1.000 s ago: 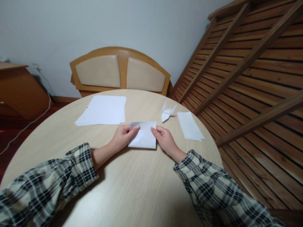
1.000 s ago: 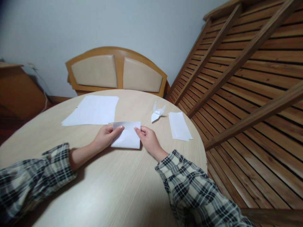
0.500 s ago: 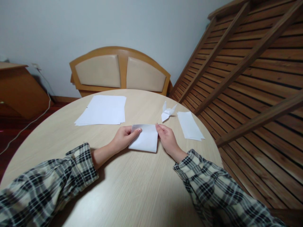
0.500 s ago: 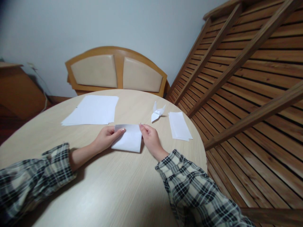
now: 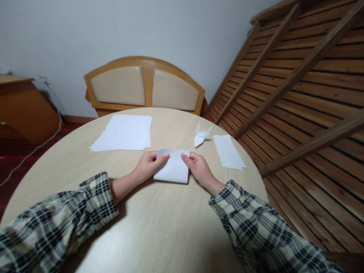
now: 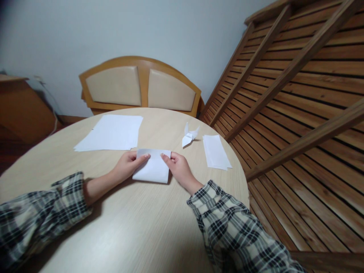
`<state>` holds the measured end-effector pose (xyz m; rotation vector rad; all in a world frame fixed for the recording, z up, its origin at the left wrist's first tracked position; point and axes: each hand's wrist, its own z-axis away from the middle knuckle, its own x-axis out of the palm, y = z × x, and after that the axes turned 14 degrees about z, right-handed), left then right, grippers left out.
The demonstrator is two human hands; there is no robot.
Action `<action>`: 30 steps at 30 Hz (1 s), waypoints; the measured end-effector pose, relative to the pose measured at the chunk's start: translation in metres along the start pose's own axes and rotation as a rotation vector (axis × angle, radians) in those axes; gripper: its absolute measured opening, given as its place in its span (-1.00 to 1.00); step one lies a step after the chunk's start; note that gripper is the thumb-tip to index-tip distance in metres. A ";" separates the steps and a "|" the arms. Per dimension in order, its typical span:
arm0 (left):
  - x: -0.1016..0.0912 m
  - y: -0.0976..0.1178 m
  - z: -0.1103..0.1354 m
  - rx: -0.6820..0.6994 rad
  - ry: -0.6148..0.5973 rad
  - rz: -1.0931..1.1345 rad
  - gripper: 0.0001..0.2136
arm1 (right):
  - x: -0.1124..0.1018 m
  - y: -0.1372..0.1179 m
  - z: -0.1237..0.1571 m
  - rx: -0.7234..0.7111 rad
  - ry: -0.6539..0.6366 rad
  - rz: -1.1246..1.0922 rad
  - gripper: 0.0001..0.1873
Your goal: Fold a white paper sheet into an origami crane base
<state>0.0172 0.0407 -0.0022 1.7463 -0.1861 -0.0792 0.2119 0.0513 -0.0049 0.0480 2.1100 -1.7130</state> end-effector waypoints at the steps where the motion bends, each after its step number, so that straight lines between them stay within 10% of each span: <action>1: 0.000 0.000 0.000 0.002 0.017 -0.002 -0.63 | 0.000 -0.001 0.000 0.006 -0.016 0.008 -0.55; 30: -0.007 -0.007 -0.008 -0.204 -0.223 -0.027 -0.70 | -0.005 0.003 -0.002 -0.089 0.312 0.288 -0.58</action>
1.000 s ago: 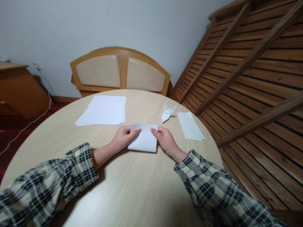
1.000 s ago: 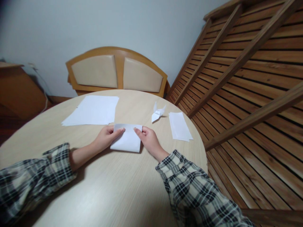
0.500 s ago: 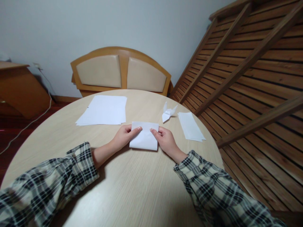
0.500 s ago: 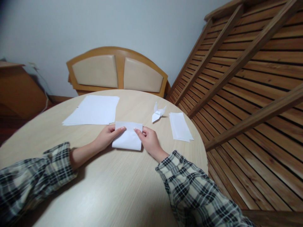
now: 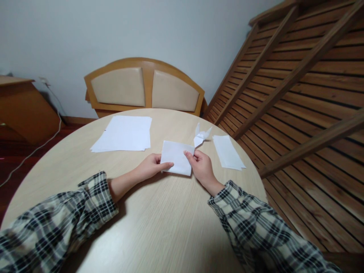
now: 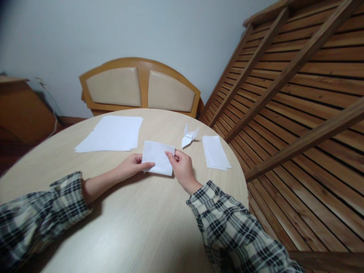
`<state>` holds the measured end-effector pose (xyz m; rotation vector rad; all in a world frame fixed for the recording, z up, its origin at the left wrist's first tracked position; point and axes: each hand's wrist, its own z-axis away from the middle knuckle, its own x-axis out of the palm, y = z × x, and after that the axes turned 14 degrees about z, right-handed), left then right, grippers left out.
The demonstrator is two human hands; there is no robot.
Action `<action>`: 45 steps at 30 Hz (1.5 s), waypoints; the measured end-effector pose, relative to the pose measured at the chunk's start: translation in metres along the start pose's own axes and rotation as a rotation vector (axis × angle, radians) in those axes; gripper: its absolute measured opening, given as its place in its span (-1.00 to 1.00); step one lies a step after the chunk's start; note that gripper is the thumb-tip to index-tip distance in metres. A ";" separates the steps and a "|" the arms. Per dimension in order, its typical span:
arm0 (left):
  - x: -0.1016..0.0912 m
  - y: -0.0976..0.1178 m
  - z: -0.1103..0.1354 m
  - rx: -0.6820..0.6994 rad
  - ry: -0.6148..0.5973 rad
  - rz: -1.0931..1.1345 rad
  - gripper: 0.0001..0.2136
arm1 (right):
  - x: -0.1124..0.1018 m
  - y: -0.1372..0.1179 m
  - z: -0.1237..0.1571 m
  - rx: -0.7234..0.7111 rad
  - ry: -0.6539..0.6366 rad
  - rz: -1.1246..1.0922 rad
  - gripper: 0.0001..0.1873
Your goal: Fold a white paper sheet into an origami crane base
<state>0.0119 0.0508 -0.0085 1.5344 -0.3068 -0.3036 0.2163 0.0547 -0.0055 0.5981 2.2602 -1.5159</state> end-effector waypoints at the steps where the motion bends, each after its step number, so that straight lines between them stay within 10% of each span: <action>1: 0.001 -0.001 0.000 -0.001 0.005 0.018 -0.71 | 0.000 0.000 0.000 0.003 -0.001 -0.005 -0.58; 45: 0.001 0.006 0.008 0.119 -0.092 0.122 -0.68 | 0.004 0.011 -0.010 0.179 0.054 -0.284 -0.61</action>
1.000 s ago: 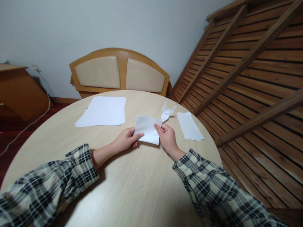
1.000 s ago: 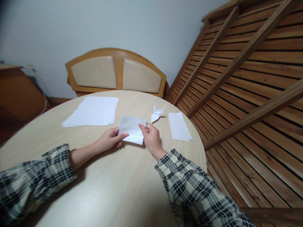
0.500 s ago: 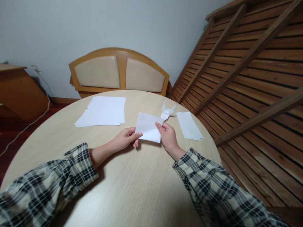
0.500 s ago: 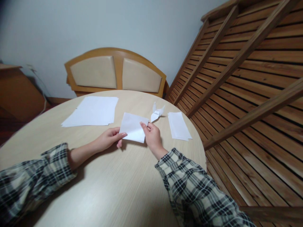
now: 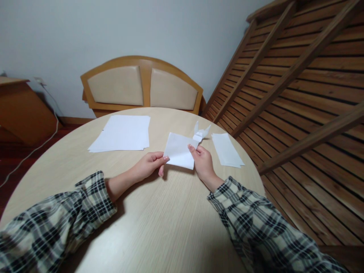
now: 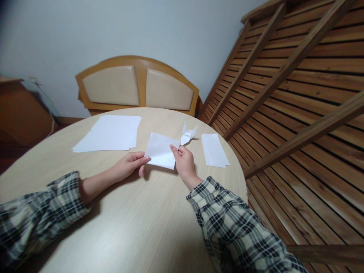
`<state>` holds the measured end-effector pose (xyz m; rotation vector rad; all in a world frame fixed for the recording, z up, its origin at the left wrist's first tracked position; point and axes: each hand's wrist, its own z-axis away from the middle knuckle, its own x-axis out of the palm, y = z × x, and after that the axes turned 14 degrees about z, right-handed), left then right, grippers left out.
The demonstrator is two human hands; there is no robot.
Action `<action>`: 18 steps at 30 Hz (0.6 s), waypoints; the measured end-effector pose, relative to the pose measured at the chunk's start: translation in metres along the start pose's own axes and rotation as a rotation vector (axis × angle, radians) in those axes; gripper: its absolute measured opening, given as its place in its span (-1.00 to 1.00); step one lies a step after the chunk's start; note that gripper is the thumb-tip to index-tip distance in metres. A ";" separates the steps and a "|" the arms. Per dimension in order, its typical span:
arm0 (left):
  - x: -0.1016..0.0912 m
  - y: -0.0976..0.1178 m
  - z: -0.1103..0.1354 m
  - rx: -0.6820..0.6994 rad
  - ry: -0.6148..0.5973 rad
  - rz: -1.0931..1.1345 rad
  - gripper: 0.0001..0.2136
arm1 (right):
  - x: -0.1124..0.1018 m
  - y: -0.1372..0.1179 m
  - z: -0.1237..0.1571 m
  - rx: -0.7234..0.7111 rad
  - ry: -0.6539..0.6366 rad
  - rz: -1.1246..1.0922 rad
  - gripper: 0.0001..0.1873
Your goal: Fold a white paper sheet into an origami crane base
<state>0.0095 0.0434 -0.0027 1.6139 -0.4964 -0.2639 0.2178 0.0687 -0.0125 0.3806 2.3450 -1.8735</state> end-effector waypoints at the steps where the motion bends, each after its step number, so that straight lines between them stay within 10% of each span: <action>1: 0.000 0.000 0.000 0.000 0.001 0.020 -0.67 | 0.000 0.001 0.000 -0.001 0.004 0.003 -0.61; 8: -0.003 -0.006 -0.005 -0.140 0.029 0.342 -0.53 | -0.002 0.005 -0.005 -0.006 0.061 0.020 -0.56; 18: 0.001 0.000 -0.004 -0.176 0.002 0.133 -0.70 | 0.002 -0.008 0.006 -0.080 -0.074 0.129 -0.61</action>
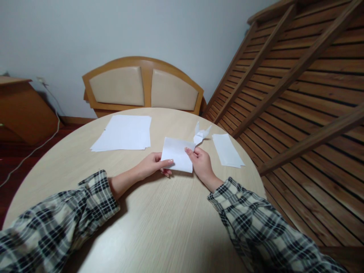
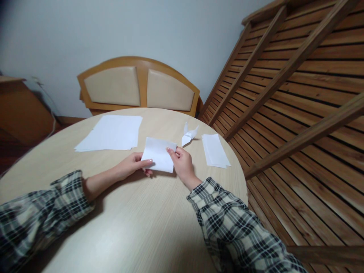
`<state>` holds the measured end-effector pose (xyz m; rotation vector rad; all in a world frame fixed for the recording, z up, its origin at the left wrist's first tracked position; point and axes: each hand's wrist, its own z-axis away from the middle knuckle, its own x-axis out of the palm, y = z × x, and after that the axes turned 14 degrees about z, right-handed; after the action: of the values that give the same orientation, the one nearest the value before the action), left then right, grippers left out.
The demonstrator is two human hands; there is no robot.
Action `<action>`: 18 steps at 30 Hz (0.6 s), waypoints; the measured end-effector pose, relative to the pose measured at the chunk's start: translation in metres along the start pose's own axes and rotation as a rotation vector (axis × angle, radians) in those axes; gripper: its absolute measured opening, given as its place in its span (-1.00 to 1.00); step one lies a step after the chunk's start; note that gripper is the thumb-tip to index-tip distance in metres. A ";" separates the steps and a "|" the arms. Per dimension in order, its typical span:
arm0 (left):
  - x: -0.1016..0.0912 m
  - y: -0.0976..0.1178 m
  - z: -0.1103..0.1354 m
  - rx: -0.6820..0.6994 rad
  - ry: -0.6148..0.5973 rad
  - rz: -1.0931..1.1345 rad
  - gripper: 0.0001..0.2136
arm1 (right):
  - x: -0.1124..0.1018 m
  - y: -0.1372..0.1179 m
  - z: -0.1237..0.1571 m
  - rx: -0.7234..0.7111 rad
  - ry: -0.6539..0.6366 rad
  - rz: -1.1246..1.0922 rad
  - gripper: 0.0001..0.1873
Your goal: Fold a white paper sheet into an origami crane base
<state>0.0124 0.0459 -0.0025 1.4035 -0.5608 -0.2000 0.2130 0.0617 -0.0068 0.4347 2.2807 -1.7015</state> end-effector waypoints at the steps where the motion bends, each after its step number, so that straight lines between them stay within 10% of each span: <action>1: 0.000 0.000 0.000 0.001 -0.005 -0.018 -0.71 | 0.000 -0.001 0.000 -0.007 0.002 0.019 -0.61; 18: 0.000 -0.003 0.002 0.096 0.101 -0.211 -0.67 | 0.002 0.005 -0.003 0.035 -0.045 -0.162 -0.59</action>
<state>0.0122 0.0436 -0.0055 1.5578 -0.3419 -0.2726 0.2130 0.0657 -0.0111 0.2214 2.3130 -1.8097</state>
